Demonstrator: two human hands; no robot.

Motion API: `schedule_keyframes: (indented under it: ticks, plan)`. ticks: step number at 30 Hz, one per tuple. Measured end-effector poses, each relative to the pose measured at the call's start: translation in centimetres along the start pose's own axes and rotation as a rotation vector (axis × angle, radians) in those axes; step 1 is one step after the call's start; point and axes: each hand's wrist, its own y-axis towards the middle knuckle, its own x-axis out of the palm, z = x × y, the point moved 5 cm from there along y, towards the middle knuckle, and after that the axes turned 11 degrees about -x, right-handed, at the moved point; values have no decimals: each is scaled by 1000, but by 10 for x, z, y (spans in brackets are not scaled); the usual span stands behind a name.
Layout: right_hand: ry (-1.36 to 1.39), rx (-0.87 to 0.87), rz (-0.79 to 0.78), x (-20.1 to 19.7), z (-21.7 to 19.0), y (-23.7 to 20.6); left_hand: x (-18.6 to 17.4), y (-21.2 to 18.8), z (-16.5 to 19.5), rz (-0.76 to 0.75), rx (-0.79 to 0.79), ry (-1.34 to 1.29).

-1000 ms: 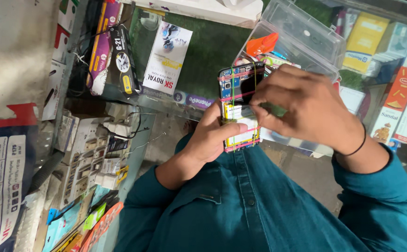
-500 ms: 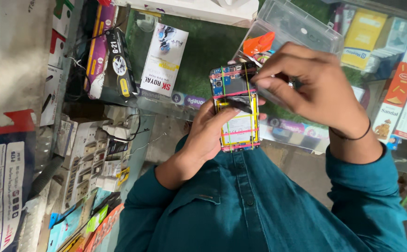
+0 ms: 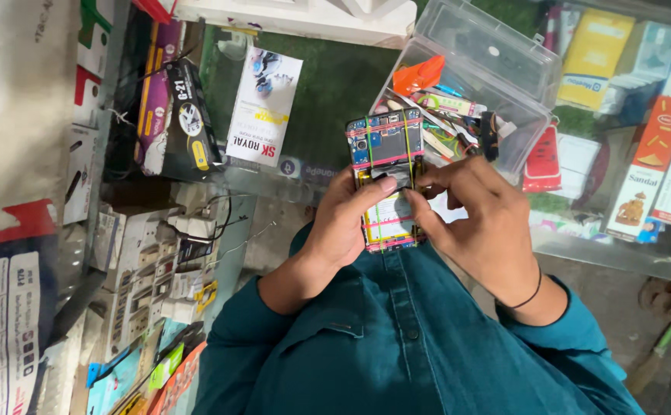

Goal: The person secures a stack of small electronic components using multiple rubber bands. They repeatedly open the stack to insert a battery, then close and re-band the bundle. The person adjusts the rubber bands to ensure the stack remains tightly bound.

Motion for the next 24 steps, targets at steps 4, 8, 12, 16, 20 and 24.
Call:
schedule_keyframes:
  ticks: [4, 8, 12, 16, 20, 24]
  plan:
    - [-51, 28, 9, 0, -6, -3, -5, 3, -8, 68, 3, 31]
    - [-65, 28, 28, 0, -5, -4, -7, 5, -9, 74, 71, 148]
    - [-22, 79, 0, 3, 0, -5, -7, 4, -9, 84, 82, 162]
    - [81, 39, 7, 2, 2, -6, -6, 4, -8, 47, 56, 91]
    - [81, 17, 141, -7, 8, -9, -5, 2, -5, -11, 17, -22]
    - [329, 72, 186, -1, 27, -9, -1, -2, -5, -54, 14, 62]
